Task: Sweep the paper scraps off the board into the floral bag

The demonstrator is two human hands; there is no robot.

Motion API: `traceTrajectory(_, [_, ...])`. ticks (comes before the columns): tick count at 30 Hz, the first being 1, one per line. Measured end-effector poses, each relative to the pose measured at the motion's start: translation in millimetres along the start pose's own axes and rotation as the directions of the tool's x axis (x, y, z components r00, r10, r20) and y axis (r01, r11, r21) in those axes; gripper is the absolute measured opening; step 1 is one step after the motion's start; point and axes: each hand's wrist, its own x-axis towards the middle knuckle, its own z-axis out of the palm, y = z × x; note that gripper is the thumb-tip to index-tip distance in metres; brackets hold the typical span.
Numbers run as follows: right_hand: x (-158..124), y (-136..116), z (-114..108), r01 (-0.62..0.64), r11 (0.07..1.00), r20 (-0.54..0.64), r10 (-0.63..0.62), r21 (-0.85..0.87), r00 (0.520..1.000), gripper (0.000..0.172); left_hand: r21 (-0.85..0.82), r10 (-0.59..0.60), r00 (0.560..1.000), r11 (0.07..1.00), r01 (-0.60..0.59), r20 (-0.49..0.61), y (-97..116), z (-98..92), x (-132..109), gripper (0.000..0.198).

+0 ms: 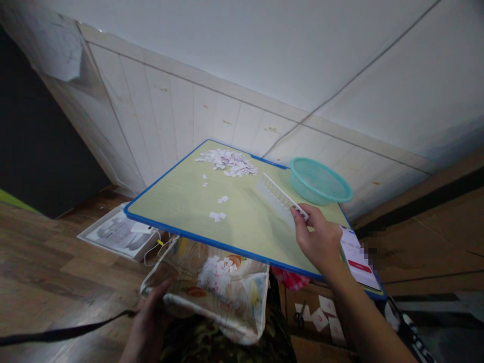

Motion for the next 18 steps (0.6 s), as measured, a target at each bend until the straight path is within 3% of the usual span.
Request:
traceTrajectory(8, [23, -48, 34, 0.07, 0.933, 0.161, -0.134, 0.352, 0.978, 0.021, -0.027, -0.051, 0.999, 0.998, 0.051, 0.003, 15, -4.0, -6, 0.022])
traceTrajectory(13, [20, -52, 12, 0.067, 0.882, 0.157, -0.157, 0.466, 0.975, 0.018, -0.004, -0.037, 0.999, 0.999, 0.037, -0.006, 28, -7.3, -2, 0.021])
traceTrajectory(18, [16, -50, -3, 0.064, 0.886, 0.142, -0.145, 0.459, 0.979, 0.014, 0.002, -0.046, 0.999, 0.999, 0.046, 0.01, 30, -13.2, 4, 0.023])
